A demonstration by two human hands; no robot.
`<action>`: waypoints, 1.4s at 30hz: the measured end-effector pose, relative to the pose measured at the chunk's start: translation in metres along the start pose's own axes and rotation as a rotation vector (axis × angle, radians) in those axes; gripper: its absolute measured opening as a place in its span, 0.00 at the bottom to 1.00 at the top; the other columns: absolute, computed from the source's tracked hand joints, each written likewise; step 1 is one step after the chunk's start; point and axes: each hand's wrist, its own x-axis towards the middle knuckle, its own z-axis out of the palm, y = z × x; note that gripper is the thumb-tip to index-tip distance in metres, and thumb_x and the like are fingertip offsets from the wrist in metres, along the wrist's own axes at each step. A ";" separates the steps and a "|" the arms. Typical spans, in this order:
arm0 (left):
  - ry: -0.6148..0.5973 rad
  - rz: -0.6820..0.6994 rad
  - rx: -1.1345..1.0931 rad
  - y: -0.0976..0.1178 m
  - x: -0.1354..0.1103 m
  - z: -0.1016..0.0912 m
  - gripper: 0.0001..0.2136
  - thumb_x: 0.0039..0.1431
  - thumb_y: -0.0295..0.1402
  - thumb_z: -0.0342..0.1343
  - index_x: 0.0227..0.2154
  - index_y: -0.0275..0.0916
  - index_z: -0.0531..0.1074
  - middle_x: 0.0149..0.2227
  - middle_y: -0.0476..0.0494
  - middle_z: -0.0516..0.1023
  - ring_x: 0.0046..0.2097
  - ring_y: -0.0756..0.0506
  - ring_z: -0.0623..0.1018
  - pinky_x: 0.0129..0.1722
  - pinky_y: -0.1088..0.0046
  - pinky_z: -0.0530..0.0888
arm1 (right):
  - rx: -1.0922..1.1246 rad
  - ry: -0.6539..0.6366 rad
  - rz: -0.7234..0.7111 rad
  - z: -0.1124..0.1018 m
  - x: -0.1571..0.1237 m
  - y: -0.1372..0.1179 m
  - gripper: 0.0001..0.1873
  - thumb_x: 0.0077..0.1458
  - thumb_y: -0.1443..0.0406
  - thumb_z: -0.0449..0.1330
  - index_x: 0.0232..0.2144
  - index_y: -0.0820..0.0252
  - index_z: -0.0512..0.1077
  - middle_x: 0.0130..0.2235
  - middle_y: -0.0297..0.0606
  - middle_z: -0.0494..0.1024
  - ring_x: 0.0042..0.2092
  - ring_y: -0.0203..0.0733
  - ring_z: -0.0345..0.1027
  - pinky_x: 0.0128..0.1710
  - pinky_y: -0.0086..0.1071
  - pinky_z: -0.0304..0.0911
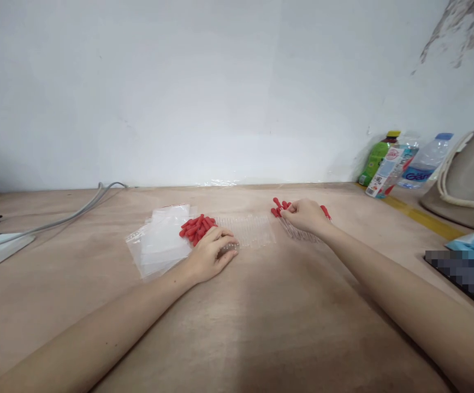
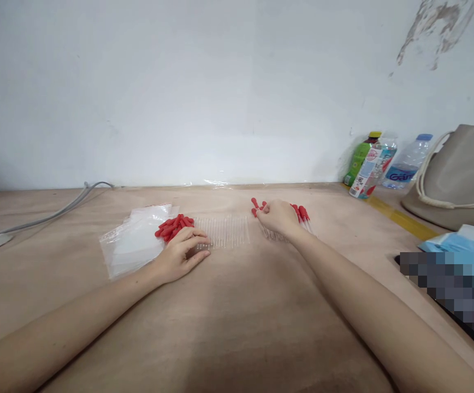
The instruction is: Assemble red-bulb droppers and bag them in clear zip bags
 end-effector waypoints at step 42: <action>0.295 -0.262 0.289 -0.025 0.008 -0.018 0.09 0.56 0.36 0.50 0.34 0.39 0.73 0.35 0.44 0.72 0.40 0.43 0.69 0.44 0.63 0.65 | -0.224 0.411 -0.297 0.055 -0.039 -0.003 0.13 0.57 0.62 0.44 0.29 0.63 0.64 0.28 0.39 0.74 0.31 0.40 0.64 0.38 0.35 0.42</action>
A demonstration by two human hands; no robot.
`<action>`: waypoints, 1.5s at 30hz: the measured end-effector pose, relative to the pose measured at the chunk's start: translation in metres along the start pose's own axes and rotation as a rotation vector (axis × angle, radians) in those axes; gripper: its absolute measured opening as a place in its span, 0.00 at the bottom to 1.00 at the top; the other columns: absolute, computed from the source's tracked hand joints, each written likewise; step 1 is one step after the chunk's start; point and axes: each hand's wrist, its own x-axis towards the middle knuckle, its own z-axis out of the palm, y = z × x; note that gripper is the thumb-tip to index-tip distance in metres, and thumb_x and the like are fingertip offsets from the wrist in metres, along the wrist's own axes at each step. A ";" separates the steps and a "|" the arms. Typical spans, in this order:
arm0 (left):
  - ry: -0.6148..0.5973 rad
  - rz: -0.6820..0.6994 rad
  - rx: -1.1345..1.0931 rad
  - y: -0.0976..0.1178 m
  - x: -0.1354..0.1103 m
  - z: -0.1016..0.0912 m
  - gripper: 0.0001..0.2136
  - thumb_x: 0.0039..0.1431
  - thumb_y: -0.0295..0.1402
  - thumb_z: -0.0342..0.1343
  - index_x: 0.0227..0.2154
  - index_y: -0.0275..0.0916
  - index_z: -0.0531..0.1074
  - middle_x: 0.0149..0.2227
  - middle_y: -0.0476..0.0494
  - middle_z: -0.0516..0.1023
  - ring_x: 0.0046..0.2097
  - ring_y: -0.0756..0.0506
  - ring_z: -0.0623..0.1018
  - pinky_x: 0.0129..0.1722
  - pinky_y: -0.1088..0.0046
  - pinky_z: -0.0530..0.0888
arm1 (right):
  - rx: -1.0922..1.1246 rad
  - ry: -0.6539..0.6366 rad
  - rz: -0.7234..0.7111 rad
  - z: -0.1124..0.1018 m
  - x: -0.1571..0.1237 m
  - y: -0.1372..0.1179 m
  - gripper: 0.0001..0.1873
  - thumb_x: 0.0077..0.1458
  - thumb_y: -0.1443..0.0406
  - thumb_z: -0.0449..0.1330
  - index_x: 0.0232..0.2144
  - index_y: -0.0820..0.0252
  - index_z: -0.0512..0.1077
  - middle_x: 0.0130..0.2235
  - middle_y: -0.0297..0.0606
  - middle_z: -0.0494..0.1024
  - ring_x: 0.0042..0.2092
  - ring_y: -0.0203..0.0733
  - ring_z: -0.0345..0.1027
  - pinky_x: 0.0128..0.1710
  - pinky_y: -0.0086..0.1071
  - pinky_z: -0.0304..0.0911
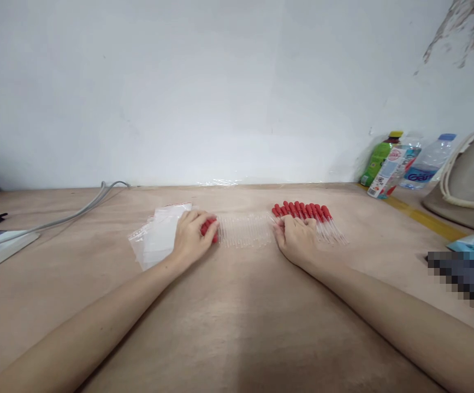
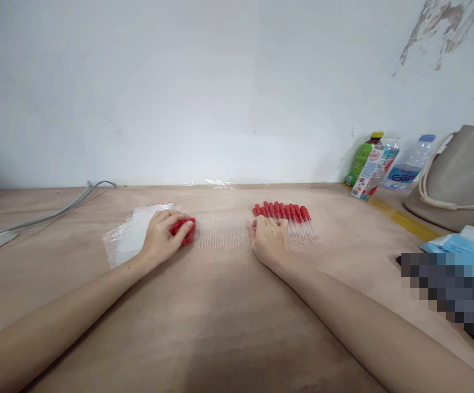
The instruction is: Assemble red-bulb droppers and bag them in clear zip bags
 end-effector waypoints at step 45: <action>-0.304 0.182 -0.321 0.032 -0.021 0.007 0.09 0.59 0.36 0.48 0.34 0.39 0.70 0.31 0.47 0.74 0.33 0.49 0.73 0.32 0.73 0.69 | 0.470 -0.071 -0.549 -0.012 -0.017 -0.014 0.09 0.57 0.66 0.48 0.32 0.61 0.68 0.29 0.36 0.72 0.31 0.35 0.63 0.37 0.32 0.50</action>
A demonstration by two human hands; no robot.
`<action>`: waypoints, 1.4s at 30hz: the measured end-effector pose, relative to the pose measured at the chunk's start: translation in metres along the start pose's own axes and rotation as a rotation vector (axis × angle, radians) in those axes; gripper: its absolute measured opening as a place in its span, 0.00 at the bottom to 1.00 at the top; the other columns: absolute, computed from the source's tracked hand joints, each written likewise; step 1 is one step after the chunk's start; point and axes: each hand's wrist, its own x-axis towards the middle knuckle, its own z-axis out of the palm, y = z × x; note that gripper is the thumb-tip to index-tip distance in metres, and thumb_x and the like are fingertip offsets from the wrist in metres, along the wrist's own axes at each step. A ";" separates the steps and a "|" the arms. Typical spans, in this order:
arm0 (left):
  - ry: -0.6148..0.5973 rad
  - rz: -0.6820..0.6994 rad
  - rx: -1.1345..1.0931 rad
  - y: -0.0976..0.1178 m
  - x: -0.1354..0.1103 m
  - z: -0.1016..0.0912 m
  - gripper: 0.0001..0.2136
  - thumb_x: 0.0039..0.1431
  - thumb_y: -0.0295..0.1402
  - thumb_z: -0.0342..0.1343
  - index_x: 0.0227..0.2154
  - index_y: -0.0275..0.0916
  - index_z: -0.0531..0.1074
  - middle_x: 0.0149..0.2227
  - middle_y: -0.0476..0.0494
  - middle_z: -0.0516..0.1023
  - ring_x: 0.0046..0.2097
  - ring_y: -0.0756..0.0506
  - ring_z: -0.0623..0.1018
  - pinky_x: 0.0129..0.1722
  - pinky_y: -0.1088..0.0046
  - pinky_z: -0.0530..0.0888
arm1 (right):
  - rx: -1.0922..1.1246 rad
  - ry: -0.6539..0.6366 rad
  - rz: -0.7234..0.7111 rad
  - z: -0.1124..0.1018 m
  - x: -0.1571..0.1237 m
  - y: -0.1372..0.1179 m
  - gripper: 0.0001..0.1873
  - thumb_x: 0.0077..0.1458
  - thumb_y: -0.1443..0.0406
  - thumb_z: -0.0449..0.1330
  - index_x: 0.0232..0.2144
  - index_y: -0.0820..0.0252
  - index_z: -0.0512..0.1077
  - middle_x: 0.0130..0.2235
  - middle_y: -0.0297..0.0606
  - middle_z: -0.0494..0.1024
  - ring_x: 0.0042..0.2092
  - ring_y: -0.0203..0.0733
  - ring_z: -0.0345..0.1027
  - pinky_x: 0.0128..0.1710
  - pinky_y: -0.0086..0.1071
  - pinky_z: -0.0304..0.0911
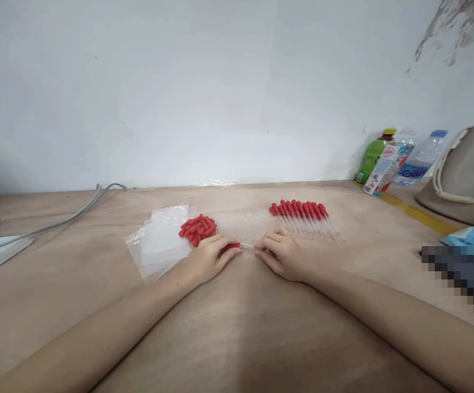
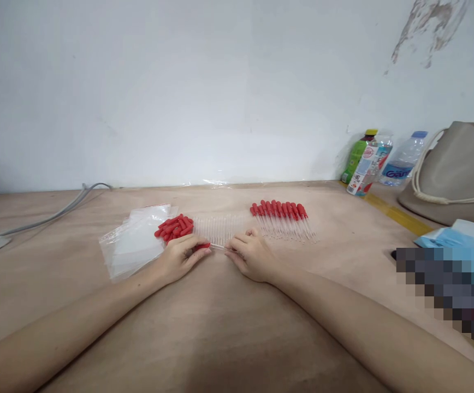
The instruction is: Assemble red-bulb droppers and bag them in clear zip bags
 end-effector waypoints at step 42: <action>-0.215 0.036 0.033 0.000 -0.003 -0.001 0.10 0.59 0.37 0.47 0.37 0.39 0.71 0.31 0.46 0.73 0.32 0.49 0.73 0.31 0.77 0.68 | 0.098 -0.205 0.142 0.003 0.013 -0.017 0.12 0.56 0.68 0.46 0.24 0.61 0.66 0.25 0.32 0.72 0.26 0.31 0.59 0.34 0.31 0.43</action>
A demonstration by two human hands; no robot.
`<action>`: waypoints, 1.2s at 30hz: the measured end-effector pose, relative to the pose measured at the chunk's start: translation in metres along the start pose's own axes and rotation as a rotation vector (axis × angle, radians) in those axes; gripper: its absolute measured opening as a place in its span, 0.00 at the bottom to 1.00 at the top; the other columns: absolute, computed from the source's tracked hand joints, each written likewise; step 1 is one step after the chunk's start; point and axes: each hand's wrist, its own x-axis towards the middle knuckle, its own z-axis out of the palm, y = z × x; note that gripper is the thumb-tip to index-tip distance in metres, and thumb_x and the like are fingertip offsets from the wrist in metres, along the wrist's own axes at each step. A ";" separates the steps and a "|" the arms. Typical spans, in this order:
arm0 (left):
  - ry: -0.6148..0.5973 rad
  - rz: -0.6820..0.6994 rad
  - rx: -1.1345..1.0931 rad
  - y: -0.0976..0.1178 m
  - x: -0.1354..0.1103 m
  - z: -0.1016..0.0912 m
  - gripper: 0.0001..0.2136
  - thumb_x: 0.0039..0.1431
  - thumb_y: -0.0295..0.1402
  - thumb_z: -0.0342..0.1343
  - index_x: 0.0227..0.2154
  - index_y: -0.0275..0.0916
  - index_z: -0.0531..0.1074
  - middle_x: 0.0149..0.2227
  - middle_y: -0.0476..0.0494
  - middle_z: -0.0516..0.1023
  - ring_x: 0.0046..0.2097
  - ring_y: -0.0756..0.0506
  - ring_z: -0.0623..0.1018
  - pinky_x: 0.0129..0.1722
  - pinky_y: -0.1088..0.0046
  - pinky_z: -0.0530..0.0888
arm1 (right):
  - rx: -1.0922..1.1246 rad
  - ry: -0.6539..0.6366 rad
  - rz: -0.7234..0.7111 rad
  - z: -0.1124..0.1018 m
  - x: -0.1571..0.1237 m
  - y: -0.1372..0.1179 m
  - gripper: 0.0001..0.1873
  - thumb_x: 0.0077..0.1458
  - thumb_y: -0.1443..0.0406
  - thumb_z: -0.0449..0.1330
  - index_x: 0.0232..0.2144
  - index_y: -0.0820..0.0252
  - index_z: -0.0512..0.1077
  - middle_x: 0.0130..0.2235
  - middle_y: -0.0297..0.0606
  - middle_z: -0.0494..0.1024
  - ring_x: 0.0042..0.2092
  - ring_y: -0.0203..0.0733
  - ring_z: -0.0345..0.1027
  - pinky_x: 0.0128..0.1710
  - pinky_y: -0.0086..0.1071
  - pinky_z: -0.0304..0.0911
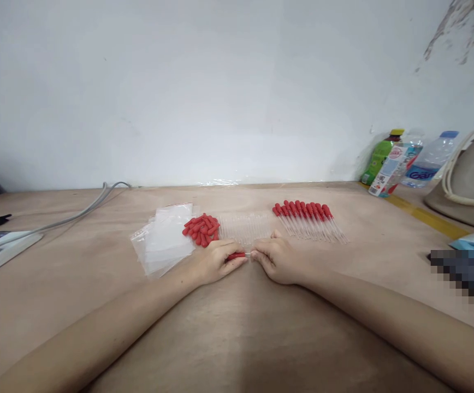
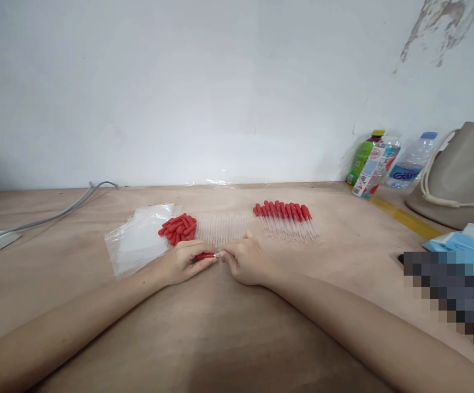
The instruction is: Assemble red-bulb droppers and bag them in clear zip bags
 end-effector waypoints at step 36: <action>0.058 -0.048 -0.047 0.000 0.001 -0.003 0.08 0.58 0.33 0.49 0.38 0.39 0.69 0.34 0.45 0.69 0.32 0.50 0.70 0.30 0.75 0.68 | -0.485 0.074 0.726 -0.033 0.024 0.077 0.19 0.52 0.58 0.46 0.18 0.61 0.69 0.24 0.41 0.73 0.29 0.44 0.65 0.37 0.39 0.45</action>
